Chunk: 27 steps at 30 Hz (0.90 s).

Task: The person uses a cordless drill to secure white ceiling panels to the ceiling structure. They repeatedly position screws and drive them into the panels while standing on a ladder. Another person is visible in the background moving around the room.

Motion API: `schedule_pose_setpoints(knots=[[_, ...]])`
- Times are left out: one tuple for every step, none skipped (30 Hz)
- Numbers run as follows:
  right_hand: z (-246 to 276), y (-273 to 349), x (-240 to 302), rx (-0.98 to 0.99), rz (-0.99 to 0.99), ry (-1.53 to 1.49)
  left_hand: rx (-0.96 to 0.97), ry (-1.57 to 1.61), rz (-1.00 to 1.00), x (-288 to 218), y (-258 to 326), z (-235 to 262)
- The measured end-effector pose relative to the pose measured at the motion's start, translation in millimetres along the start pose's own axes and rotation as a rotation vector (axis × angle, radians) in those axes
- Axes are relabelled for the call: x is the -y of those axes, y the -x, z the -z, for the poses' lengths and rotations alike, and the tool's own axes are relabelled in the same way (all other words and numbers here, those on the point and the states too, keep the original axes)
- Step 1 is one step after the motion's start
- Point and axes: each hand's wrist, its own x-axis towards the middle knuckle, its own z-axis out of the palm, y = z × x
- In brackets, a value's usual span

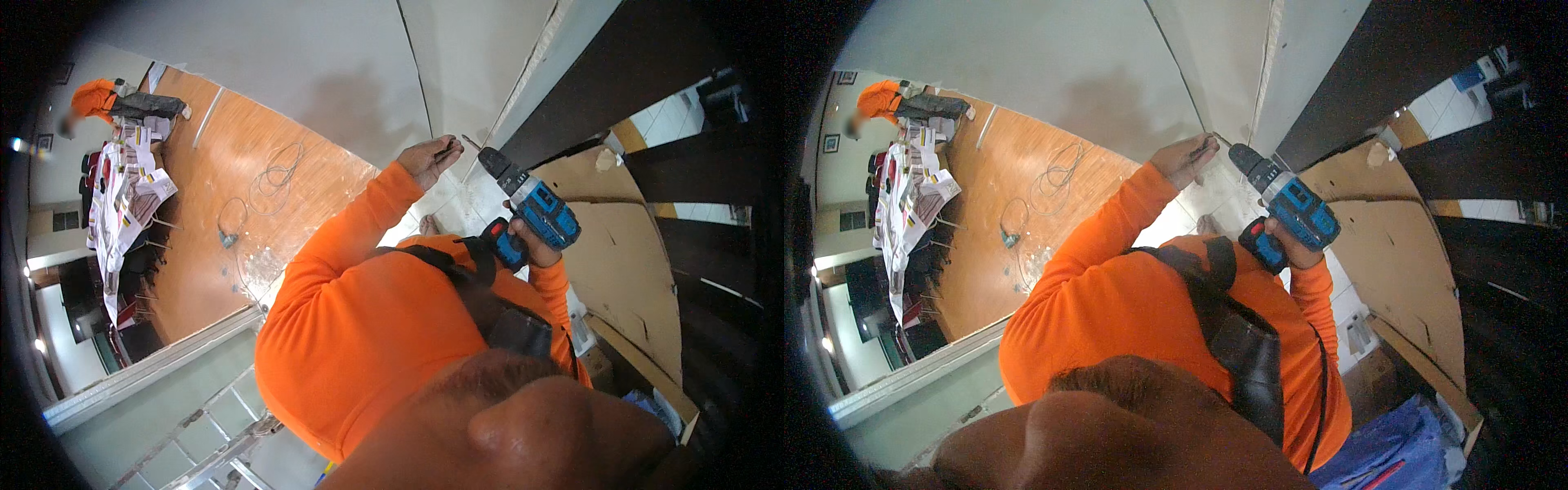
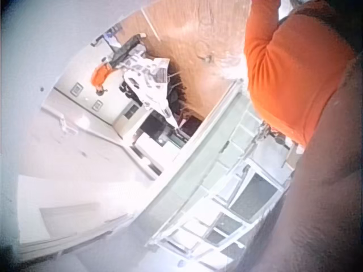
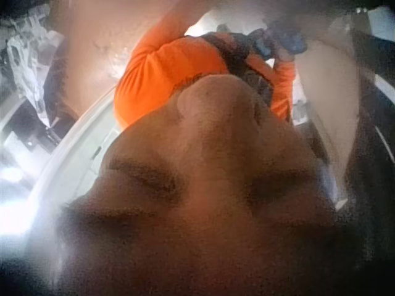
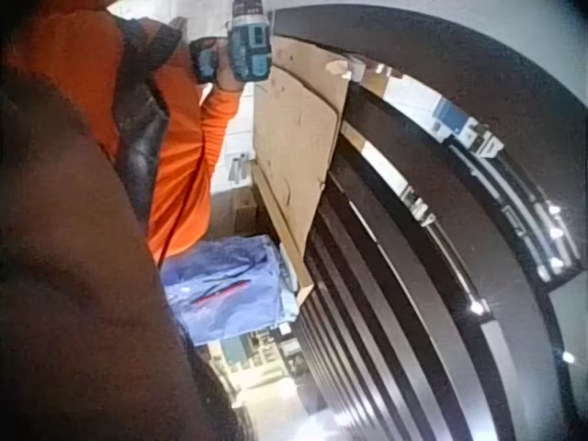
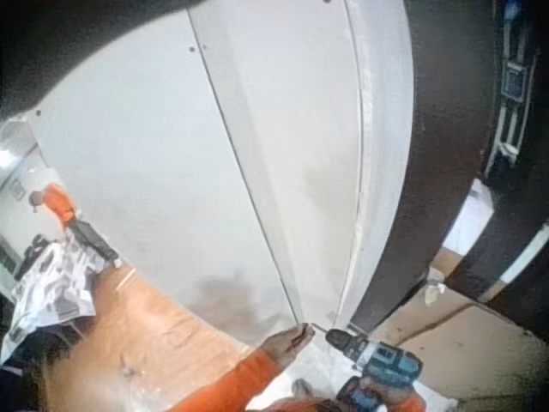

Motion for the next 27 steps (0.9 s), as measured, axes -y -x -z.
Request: schedule_pose_setpoints(knots=[[2.5, 1.7, -3.3, -0.019, -0.03, 0.021, -0.044, 0.053, 0.027, 0.7, -3.2, -1.7], [3.0, 4.0, -4.6, -0.047, -0.036, 0.019, -0.09, 0.107, 0.054, 2.7, -5.6, -3.7], [3.6, 6.7, -5.2, -0.072, -0.042, 0.017, -0.138, 0.162, 0.079, 5.1, -7.7, -5.6], [6.0, 9.7, -6.2, -0.09, -0.047, 0.014, -0.122, 0.146, 0.077, 7.8, -10.3, -5.2], [9.5, 13.6, -10.5, -0.116, -0.087, -0.017, -0.109, 0.131, 0.075, 10.2, -13.2, -3.7], [14.8, 15.1, -13.6, -0.104, -0.038, 0.028, -0.096, 0.117, 0.071, 12.5, -15.7, -2.6], [18.6, 15.6, -16.3, -0.092, 0.0, 0.073, -0.07, 0.113, 0.077, 13.7, -14.2, -2.0], [22.0, 16.3, -19.6, -0.088, 0.039, 0.115, -0.042, 0.103, 0.089, 12.3, -13.4, -2.2], [28.8, 17.5, -21.5, -0.107, 0.098, 0.24, -0.013, 0.094, 0.102, 10.2, -13.0, -2.7], [37.7, 16.7, -29.2, -0.091, 0.127, 0.282, -0.059, 0.08, 0.066, 8.8, -11.1, 0.0], [43.2, 19.6, -33.5, -0.087, 0.155, 0.329, -0.096, 0.064, 0.041, 7.4, -9.4, 1.7], [46.9, 24.5, -34.8, -0.09, 0.14, 0.3, -0.134, 0.048, 0.017, 6.3, -7.7, 3.4], [48.4, 28.7, -34.4, -0.086, 0.127, 0.268, -0.141, 0.082, -0.03, 4.0, -5.6, 6.2], [50.6, 31.6, -32.3, -0.089, 0.115, 0.239, -0.141, 0.115, -0.078, 0.5, -2.0, 0.6], [53.1, 37.3, -32.7, -0.102, 0.09, 0.191, -0.173, 0.148, -0.119, -0.9, 4.7, -4.9], [55.2, 39.3, -31.7, -0.099, 0.07, 0.141, -0.171, 0.158, -0.121, -5.5, 10.6, -0.6], [60.0, 41.3, -33.8, -0.086, 0.096, 0.16, -0.164, 0.168, -0.121, -12.7, 10.6, 5.0], [65.7, 43.3, -37.3, -0.071, 0.123, 0.179, -0.158, 0.178, -0.123, -14.2, 12.7, 10.1], [67.0, 41.8, -36.6, -0.052, 0.149, 0.2, -0.303, 0.177, -0.145, -17.7, 21.8, -2.4], [66.0, 42.3, -34.6, -0.051, 0.128, 0.134, -0.325, 0.171, -0.179, -17.2, 27.8, -1.2], [63.3, 43.9, -30.6, -0.05, 0.106, 0.069, -0.349, 0.165, -0.213, -18.0, 33.8, 2.0], [58.7, 42.6, -25.0, -0.042, 0.08, 0.007, -0.376, 0.165, -0.25, -21.0, 42.5, 7.1], [60.3, 42.5, -27.3, 0.002, 0.092, 0.009, -0.356, 0.08, -0.3, -19.0, 47.5, 27.4], [60.5, 43.6, -27.7, 0.01, 0.049, -0.014, -0.335, -0.003, -0.346, -15.9, 48.5, 59.6], [60.9, 45.7, -27.3, 0.012, 0.006, -0.031, -0.334, 0.018, -0.364, -15.5, 55.7, 69.7], [59.6, 47.7, -26.1, 0.014, -0.037, -0.048, -0.333, 0.037, -0.381, -14.3, 63.1, 80.0], [55.7, 49.8, -24.0, -0.021, -0.068, -0.059, -0.349, 0.156, -0.373, -19.8, 72.7, 73.3]])
